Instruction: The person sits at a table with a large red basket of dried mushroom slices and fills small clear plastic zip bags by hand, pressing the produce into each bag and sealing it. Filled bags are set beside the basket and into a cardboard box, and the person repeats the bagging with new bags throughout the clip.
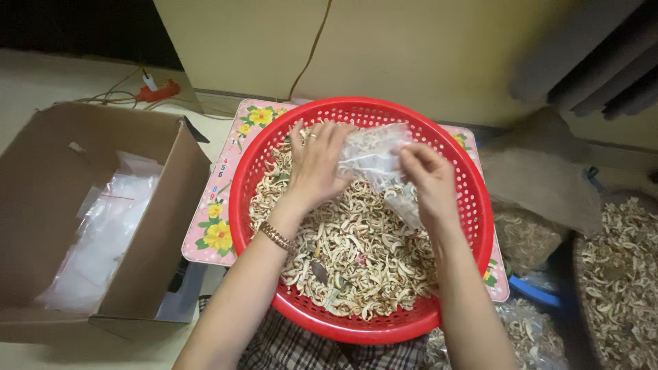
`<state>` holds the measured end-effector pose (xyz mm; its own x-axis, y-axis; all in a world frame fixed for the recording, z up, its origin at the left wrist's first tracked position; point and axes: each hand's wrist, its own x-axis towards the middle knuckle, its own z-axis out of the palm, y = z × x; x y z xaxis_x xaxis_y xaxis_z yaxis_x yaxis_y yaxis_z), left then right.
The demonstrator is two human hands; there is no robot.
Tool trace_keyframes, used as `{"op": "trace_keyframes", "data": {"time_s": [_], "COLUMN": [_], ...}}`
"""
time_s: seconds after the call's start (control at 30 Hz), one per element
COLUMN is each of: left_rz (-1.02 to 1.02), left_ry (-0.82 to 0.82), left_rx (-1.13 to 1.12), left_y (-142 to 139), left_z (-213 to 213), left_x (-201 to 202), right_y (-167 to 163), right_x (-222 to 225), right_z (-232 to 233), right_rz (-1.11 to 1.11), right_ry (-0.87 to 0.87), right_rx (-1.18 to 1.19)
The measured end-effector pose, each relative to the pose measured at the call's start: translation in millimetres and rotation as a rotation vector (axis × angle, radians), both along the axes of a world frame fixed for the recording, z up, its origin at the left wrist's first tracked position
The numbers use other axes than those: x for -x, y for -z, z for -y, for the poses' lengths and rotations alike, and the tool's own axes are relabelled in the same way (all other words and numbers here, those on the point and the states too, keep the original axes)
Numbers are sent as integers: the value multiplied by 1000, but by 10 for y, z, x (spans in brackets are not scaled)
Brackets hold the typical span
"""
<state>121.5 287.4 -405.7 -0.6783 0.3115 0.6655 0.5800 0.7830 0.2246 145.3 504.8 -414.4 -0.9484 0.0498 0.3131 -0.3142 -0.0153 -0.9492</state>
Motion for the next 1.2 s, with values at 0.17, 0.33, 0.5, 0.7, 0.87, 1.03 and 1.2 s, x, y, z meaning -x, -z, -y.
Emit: {"op": "trace_keyframes", "data": {"time_s": [0.17,0.33,0.5,0.7,0.87,1.03,1.2], "left_rz": [178,37,65,20,42,27,186], "left_ry": [-77,210,126,166,181,221,166], "left_rx": [-55,-93,-57,-35,-52,-254,-555], "left_y": [-5,27,78,112,105,70,33], "left_z": [30,-36,-118,-170,-159,-76,63], "left_x": [15,6,-17,-39,-43,-8,56], "right_y": [-43,70,105,89,91,69,48], "right_x": [50,5,-4,21,4,-12,23], "right_z": [-65,172,264,246,295,250,250], "right_rz": [-41,30,-28,31,86,50,157], "right_ry": [100,43,-97,-141,-163,-165,-24], "right_rx": [82,-207,-236,-310,-260,-110,-142]}}
